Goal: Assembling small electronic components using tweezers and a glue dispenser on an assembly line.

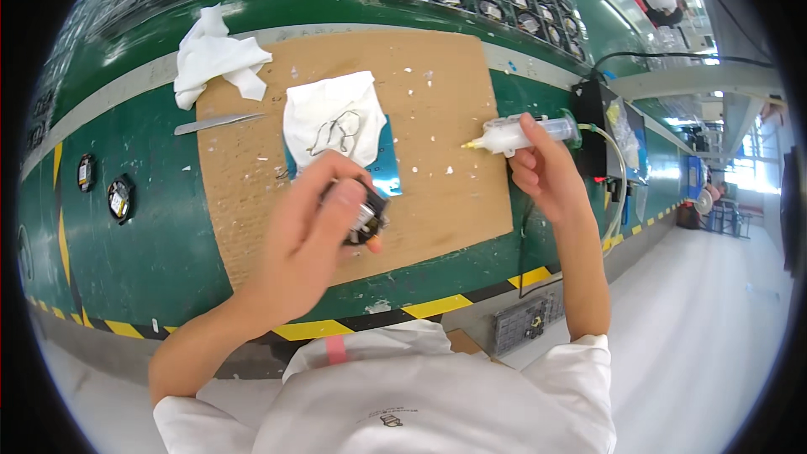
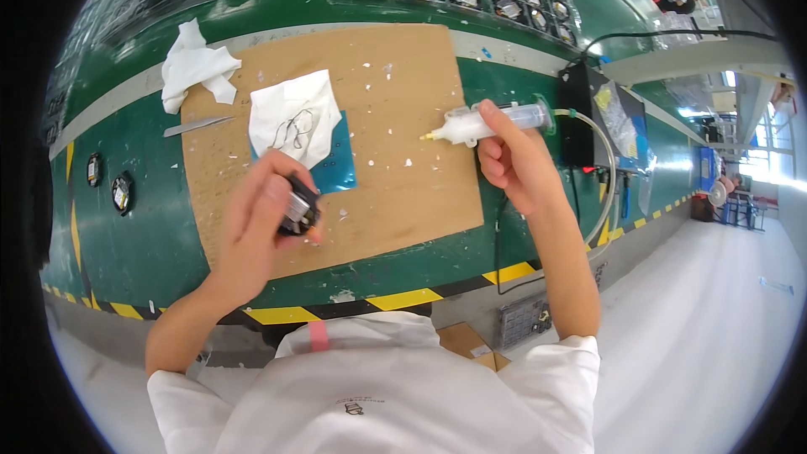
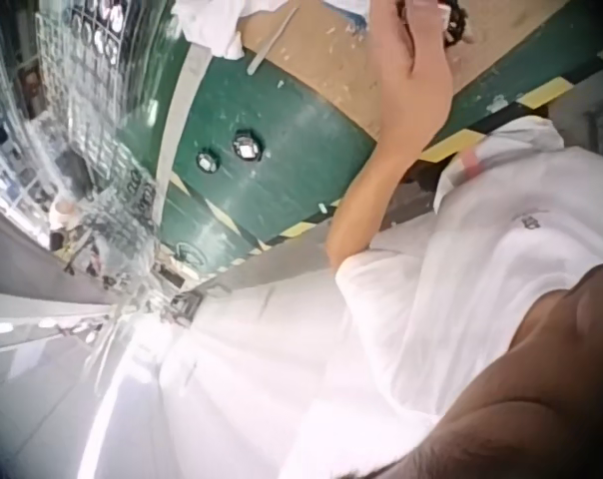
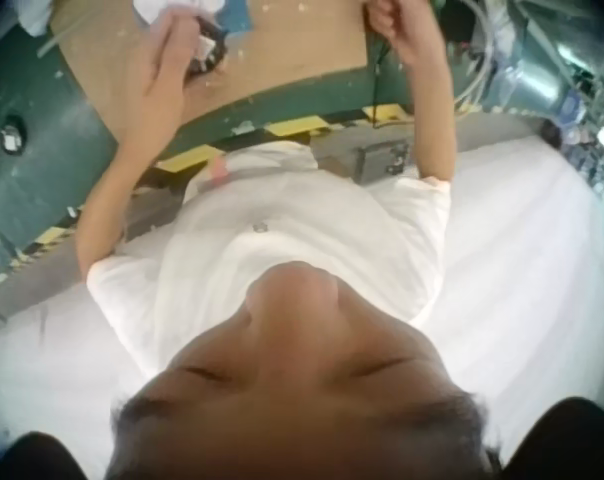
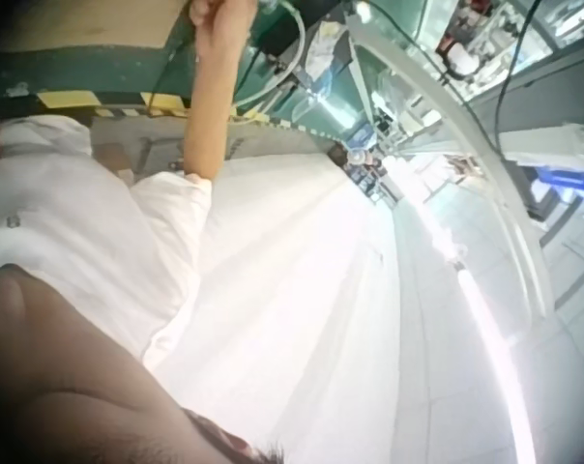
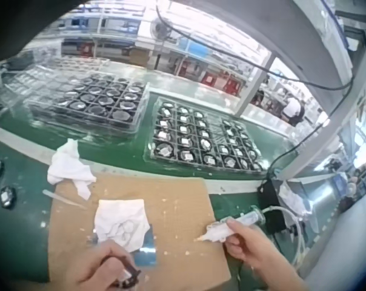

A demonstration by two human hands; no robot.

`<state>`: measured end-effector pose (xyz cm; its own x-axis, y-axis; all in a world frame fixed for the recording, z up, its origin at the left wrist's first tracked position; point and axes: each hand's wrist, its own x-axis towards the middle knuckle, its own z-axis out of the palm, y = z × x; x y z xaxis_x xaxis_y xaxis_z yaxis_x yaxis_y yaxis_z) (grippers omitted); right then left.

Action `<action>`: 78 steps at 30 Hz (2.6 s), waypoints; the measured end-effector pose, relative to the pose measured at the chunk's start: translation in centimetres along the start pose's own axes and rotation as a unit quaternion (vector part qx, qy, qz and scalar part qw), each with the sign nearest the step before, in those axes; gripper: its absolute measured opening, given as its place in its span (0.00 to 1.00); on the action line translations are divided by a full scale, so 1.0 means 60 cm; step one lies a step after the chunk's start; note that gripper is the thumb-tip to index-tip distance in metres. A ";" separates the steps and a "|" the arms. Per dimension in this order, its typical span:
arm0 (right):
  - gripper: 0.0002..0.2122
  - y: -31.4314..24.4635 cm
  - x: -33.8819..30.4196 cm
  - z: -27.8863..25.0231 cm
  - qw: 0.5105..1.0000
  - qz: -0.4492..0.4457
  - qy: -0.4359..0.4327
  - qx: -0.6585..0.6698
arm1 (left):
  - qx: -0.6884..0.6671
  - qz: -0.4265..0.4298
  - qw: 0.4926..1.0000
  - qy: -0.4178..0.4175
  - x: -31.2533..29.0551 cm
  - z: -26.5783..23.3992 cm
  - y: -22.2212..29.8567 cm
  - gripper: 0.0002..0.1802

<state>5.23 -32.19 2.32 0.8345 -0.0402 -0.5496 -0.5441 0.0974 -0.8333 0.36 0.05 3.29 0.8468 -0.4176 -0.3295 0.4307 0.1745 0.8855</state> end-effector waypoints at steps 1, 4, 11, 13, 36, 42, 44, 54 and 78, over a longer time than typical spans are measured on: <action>0.19 -0.004 -0.004 -0.005 0.998 0.032 0.019 -0.053 | -0.029 0.018 0.999 0.006 -0.001 -0.006 -0.001 0.14; 0.29 -0.021 -0.009 0.008 0.980 0.055 0.074 -0.174 | -0.011 0.086 0.995 0.056 0.011 -0.023 -0.005 0.15; 0.20 -0.047 -0.065 0.051 0.928 -0.012 -0.062 -0.368 | -0.030 0.154 0.983 0.098 0.017 -0.040 0.022 0.25; 0.06 -0.028 -0.063 0.100 0.860 -0.269 -0.021 -0.434 | -0.028 0.174 0.981 0.084 0.010 -0.032 0.029 0.32; 0.03 -0.006 -0.041 0.185 0.854 -0.445 -0.020 -0.268 | 0.075 0.177 0.981 0.039 -0.003 -0.033 0.020 0.34; 0.12 0.006 -0.033 0.222 0.694 -0.609 0.004 -0.384 | 0.146 0.180 0.973 0.020 -0.003 -0.026 0.012 0.34; 0.12 0.008 -0.036 0.225 0.664 -0.642 -0.001 -0.383 | 0.141 0.175 0.974 0.021 -0.004 -0.024 0.012 0.33; 0.14 0.024 -0.030 0.228 0.763 -0.519 0.092 -0.375 | 0.113 0.154 0.979 0.075 0.002 -0.030 0.005 0.33; 0.07 -0.115 0.046 0.327 0.802 -0.519 -0.137 -0.264 | 0.026 0.223 0.973 0.056 -0.021 -0.035 0.025 0.28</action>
<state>13.01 -13.44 7.72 0.8099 0.4001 0.4289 0.5544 -0.2835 -0.7825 0.61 2.70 4.34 0.9760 -0.2097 0.0592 -0.0004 0.2697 0.9629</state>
